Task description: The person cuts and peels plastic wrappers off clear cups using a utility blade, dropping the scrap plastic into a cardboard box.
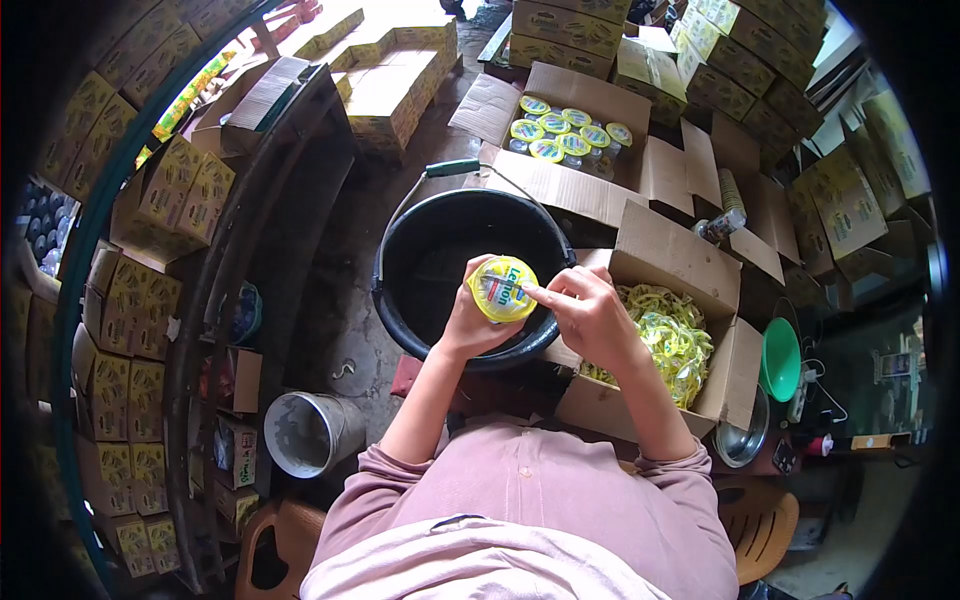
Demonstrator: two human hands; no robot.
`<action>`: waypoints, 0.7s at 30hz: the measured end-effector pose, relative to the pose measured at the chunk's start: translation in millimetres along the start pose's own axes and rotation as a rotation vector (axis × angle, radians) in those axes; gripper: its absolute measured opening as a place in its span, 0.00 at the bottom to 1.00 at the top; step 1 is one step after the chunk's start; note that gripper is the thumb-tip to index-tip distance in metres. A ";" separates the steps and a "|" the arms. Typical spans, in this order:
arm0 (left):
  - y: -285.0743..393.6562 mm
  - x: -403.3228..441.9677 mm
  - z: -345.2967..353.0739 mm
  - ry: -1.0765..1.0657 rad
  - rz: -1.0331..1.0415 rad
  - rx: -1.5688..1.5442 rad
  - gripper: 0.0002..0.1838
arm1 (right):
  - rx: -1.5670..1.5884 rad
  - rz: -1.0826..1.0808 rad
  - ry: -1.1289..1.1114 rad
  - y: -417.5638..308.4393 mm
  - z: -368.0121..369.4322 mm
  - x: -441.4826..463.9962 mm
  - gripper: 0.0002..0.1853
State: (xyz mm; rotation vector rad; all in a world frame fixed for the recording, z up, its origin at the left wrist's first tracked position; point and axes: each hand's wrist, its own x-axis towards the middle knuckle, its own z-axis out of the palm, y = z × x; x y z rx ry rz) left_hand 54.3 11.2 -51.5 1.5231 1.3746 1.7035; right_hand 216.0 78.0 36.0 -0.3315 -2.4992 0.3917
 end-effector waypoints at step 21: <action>8.5 2.5 1.1 0.027 0.021 0.073 0.33 | -0.059 -0.017 -0.125 2.4 -1.0 -5.5 0.22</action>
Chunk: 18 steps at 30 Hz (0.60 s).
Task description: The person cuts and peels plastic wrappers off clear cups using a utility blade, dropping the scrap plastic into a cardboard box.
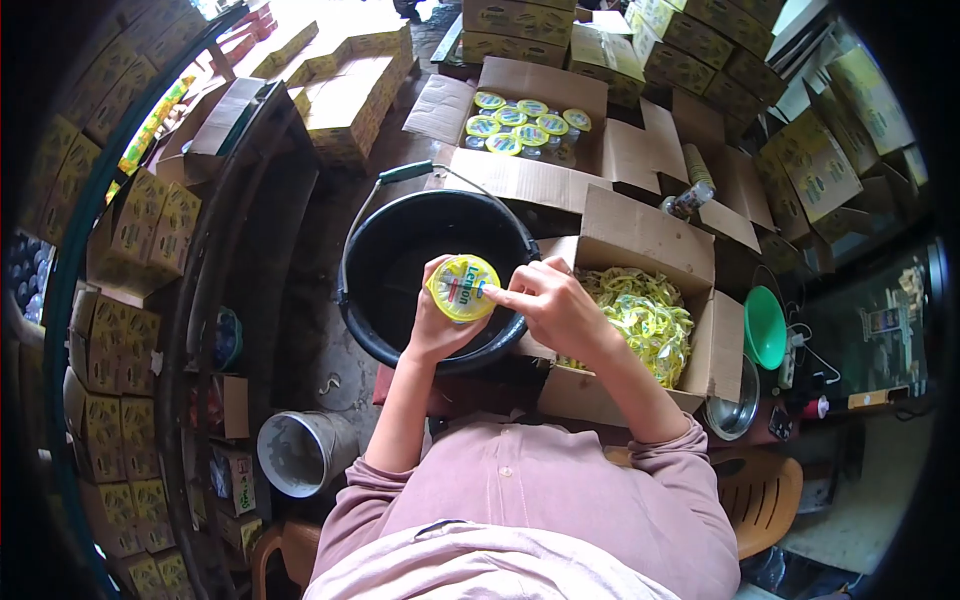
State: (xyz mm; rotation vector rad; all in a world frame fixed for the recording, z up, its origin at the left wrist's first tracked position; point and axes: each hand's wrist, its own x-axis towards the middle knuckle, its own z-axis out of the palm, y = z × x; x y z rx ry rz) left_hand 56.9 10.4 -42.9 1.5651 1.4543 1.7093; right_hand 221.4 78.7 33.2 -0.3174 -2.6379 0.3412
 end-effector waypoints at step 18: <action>-12.5 -3.2 -0.3 0.025 0.013 0.088 0.37 | -0.027 0.099 0.071 27.5 -36.3 -24.6 0.18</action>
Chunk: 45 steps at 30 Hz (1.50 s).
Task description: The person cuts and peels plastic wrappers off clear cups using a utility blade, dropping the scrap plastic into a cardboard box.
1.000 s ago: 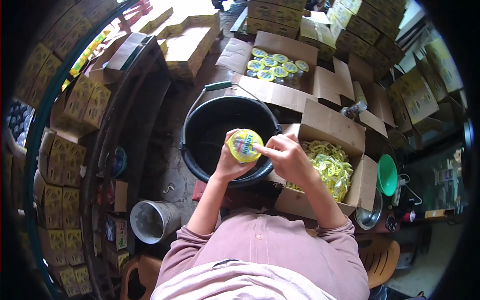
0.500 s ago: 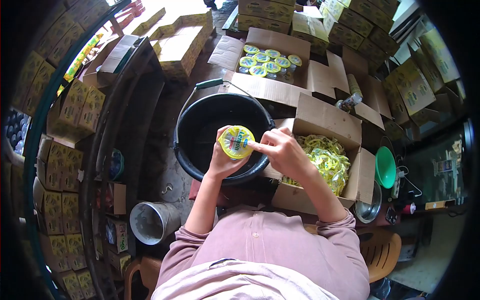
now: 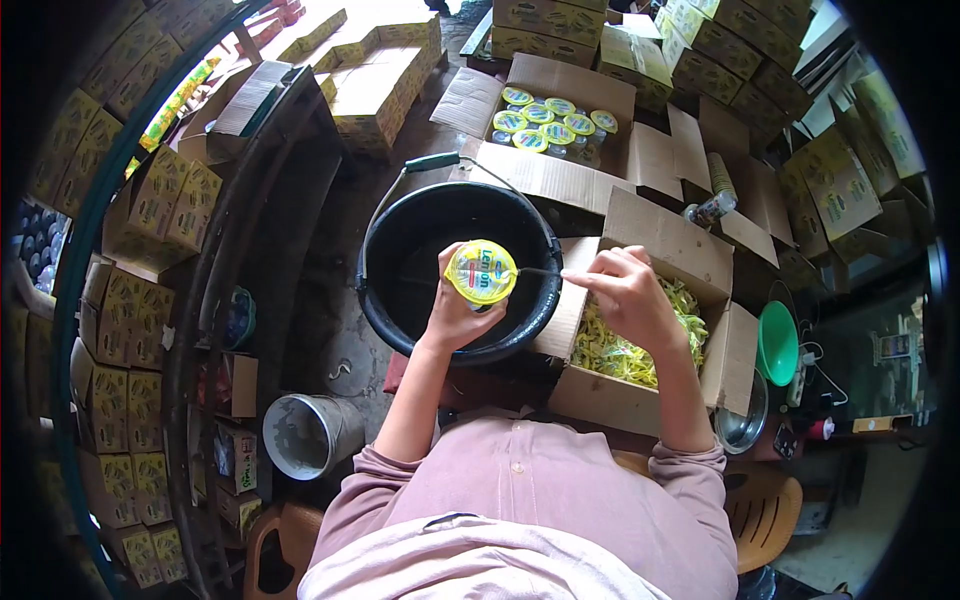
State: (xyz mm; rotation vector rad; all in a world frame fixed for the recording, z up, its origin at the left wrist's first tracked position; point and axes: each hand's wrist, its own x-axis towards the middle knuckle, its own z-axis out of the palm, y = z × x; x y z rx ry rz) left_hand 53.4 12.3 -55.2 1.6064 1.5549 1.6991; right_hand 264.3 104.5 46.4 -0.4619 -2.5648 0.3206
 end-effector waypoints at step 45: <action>-3.1 3.4 5.5 0.169 -0.117 0.039 0.37 | 0.204 0.325 0.046 -60.6 71.2 29.8 0.14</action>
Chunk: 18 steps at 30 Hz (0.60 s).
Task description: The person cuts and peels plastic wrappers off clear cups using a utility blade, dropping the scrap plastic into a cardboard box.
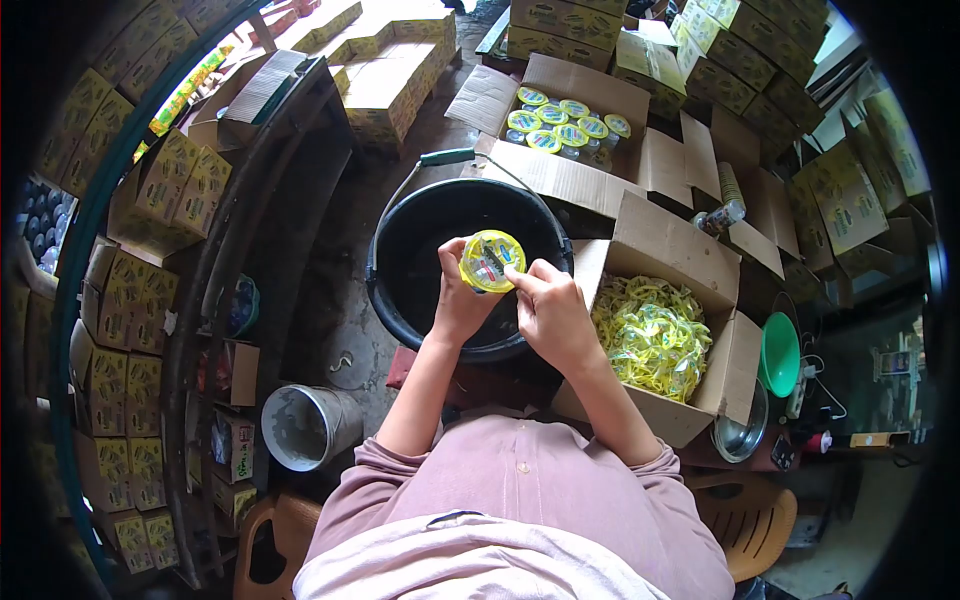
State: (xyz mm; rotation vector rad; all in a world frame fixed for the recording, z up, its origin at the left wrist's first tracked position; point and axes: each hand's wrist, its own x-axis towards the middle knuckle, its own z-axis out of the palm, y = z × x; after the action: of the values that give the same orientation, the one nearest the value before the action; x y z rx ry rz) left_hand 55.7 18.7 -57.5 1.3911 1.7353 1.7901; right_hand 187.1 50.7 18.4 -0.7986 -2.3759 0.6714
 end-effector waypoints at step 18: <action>-12.9 -0.7 -1.7 -0.047 0.094 0.210 0.36 | 0.036 0.048 -0.050 18.2 0.5 -12.8 0.16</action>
State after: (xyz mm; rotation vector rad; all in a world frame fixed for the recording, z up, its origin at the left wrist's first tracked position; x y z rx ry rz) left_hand 49.5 20.2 -68.9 1.6087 1.9081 1.6454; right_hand 202.5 54.9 3.0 -0.8353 -2.3883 0.7603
